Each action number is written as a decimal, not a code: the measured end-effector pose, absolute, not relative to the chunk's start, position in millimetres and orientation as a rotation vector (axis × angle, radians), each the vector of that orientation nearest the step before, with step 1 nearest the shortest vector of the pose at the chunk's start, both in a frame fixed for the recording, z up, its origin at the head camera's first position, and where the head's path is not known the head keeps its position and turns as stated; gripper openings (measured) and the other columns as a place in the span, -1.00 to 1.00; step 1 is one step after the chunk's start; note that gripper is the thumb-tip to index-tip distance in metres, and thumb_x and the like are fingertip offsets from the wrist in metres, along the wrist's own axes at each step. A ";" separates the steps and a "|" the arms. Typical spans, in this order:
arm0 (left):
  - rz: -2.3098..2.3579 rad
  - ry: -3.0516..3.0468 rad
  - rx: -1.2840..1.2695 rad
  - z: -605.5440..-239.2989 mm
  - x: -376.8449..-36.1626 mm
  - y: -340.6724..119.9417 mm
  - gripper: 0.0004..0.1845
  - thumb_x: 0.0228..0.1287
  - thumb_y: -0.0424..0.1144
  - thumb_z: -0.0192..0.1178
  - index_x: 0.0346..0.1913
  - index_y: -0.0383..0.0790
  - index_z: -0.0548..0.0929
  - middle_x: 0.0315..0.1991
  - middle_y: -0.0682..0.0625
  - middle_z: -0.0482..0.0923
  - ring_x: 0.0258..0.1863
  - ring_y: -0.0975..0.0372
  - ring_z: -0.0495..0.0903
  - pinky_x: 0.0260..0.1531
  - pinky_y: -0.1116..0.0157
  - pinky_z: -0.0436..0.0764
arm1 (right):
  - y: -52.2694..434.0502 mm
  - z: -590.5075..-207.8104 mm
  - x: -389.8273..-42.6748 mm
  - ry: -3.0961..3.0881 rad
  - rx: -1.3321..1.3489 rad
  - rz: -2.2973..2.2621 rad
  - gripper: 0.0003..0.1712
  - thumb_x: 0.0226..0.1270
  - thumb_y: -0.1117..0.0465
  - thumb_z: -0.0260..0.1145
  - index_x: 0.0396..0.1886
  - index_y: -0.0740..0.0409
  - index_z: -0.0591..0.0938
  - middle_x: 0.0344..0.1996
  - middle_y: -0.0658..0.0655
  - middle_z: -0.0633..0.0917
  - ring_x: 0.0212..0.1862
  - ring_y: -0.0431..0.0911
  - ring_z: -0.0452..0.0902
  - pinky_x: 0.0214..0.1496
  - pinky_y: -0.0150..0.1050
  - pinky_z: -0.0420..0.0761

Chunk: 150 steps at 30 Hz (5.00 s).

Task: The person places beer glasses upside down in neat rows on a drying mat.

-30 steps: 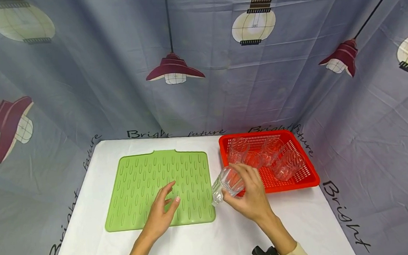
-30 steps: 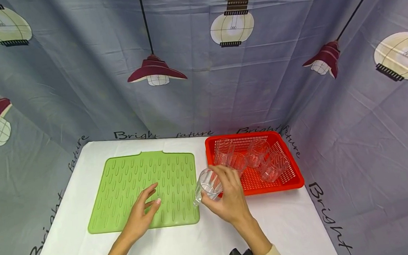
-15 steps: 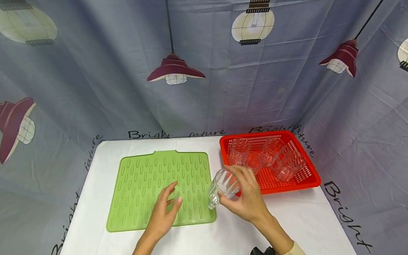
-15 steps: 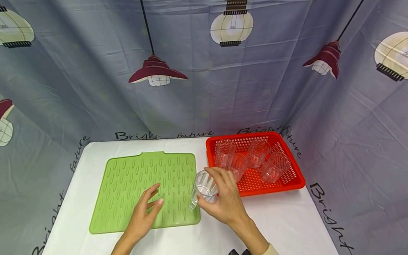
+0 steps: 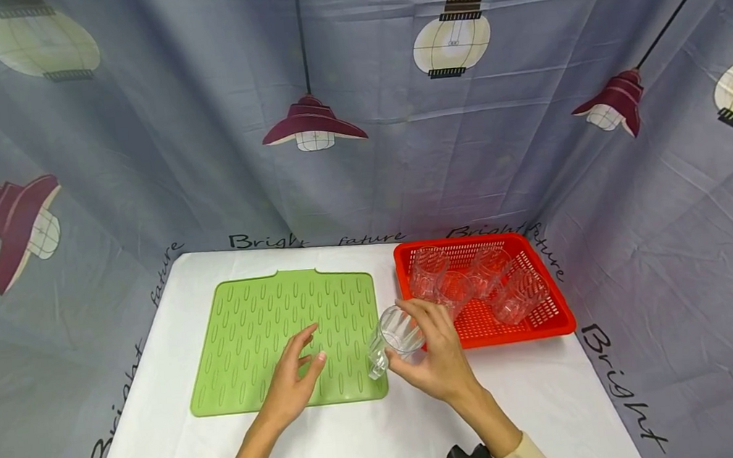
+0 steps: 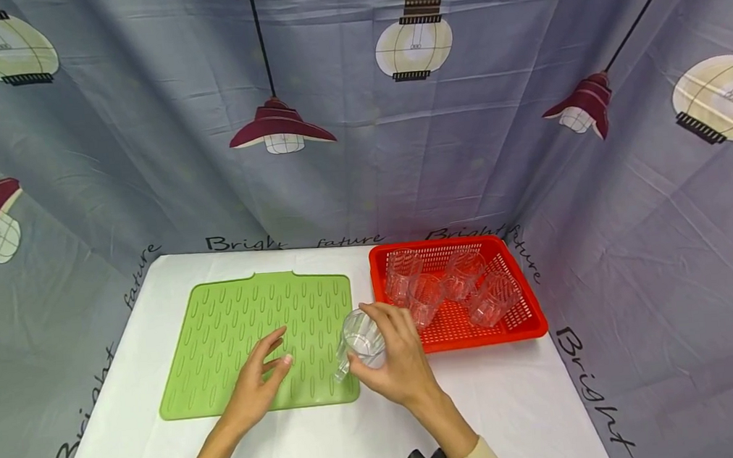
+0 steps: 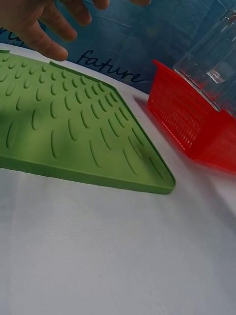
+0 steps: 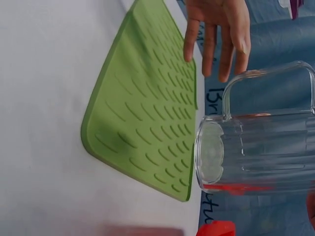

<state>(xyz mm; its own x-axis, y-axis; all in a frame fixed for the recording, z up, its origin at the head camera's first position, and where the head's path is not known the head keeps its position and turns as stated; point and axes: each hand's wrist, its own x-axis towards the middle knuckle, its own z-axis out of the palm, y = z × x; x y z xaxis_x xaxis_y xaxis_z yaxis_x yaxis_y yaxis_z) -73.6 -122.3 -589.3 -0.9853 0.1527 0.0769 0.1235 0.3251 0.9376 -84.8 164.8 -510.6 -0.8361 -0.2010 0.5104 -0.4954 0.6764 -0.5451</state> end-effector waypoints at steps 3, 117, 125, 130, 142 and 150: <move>1.778 2.538 0.260 -589.1 -72.3 -121.0 -0.38 0.67 -0.05 0.19 0.66 0.15 0.29 0.64 -0.12 0.31 0.63 -0.12 0.34 0.47 -0.17 0.59 | 163.0 -511.1 -83.8 -2.477 0.552 0.993 -0.11 -0.03 0.08 0.65 0.41 0.01 0.62 0.29 0.06 0.67 0.19 -0.05 0.50 0.10 -0.08 0.60; 1.769 2.587 0.476 -581.9 -58.9 -98.0 -0.05 0.04 -0.14 0.73 0.52 0.17 0.49 0.40 0.13 0.58 0.34 0.13 0.63 0.31 0.06 0.72 | 151.6 -511.9 -81.7 -2.477 0.857 1.297 -0.07 0.18 0.20 0.53 0.59 -0.05 0.44 0.47 0.03 0.55 0.31 -0.02 0.53 0.25 -0.10 0.71; 1.790 2.590 0.464 -579.1 -60.3 -96.5 -0.04 0.01 -0.11 0.74 0.51 0.20 0.50 0.40 0.13 0.58 0.33 0.13 0.64 0.30 0.13 0.71 | 157.3 -516.5 -83.0 -2.482 0.822 1.321 -0.08 0.21 0.22 0.50 0.60 -0.05 0.42 0.45 0.04 0.55 0.23 -0.05 0.56 0.23 -0.09 0.70; 1.793 2.599 0.465 -578.7 -61.0 -96.3 -0.05 0.02 -0.12 0.74 0.52 0.19 0.50 0.40 0.15 0.57 0.32 0.15 0.63 0.30 0.15 0.71 | 159.8 -518.0 -83.8 -2.491 0.800 1.343 -0.06 0.23 0.21 0.48 0.62 -0.15 0.39 0.45 0.01 0.54 0.25 -0.13 0.55 0.26 -0.07 0.71; 1.829 2.579 0.464 -575.2 -61.8 -96.9 -0.09 0.05 -0.07 0.73 0.49 0.16 0.53 0.37 0.14 0.60 0.27 0.26 0.62 0.26 0.19 0.71 | 164.5 -523.7 -84.2 -2.437 0.778 1.426 -0.11 0.28 0.31 0.45 0.61 -0.02 0.40 0.43 0.11 0.55 0.19 0.04 0.59 0.25 -0.11 0.68; 1.861 2.576 0.486 -573.2 -61.1 -97.9 -0.11 0.07 -0.08 0.72 0.49 0.05 0.55 0.39 0.13 0.59 0.27 0.23 0.62 0.27 0.23 0.69 | 167.9 -527.0 -83.5 -2.451 0.733 1.475 -0.13 0.31 0.34 0.42 0.62 0.00 0.39 0.42 0.17 0.54 0.25 0.12 0.58 0.29 -0.15 0.72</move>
